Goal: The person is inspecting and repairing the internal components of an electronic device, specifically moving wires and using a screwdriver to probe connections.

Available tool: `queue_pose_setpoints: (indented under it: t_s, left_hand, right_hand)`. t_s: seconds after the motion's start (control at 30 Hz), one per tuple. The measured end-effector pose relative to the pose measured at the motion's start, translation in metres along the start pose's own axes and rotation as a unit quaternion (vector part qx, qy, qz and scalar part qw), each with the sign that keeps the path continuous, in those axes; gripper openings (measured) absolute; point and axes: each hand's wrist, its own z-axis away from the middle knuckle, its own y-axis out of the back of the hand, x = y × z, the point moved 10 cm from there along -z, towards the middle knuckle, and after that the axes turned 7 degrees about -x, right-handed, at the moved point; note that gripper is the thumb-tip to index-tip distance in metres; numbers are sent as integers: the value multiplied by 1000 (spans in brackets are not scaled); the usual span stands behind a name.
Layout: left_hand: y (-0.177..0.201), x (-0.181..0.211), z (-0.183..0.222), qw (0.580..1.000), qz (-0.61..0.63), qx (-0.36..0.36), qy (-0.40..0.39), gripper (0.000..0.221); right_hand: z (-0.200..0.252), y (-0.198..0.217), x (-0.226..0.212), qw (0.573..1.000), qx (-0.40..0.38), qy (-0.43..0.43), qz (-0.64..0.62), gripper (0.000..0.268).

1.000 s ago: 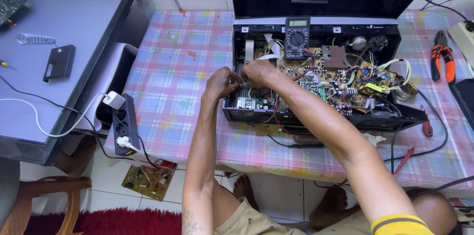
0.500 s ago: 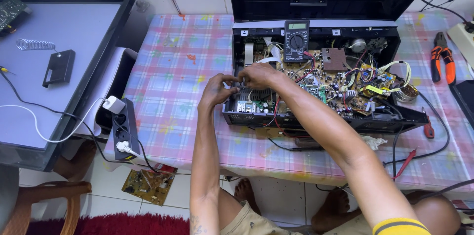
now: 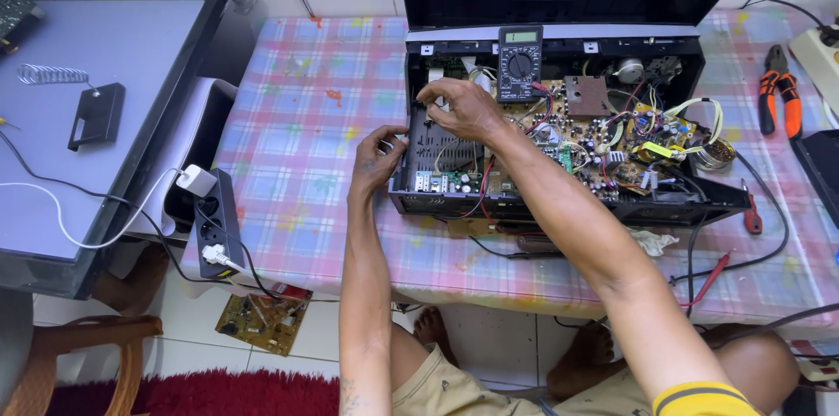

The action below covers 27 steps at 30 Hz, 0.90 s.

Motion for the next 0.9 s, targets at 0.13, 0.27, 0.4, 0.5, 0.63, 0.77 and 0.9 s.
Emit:
queue_pose_setpoints:
  t_s: [0.13,0.27,0.4,0.5,0.63,0.77,0.9]
  left_hand:
    - [4,12,-1,1000,5,16,-25,20]
    - [5,25,5,999,-8,30,-43,15]
    - [8,22,1,996,-19,48,-74,17]
    - [15,27,0,989,-37,89,-108,20]
    - [12,30,-3,982,-61,98,-150,16]
    - [2,32,-5,979,-84,73,-173,18]
    - [3,28,-3,980,-83,65,-170,19]
  right_hand:
    - [-5,-7,11,1000,17,7,14,18]
    - [2,-15,3,999,-11,13,40,19]
    - [0,-8,-3,996,25,45,75,15]
    - [-2,6,-4,989,101,63,87,15]
    - [3,18,-10,980,164,83,83,14]
    - [5,8,-8,983,147,63,94,14]
    - [4,11,3,980,161,50,104,16]
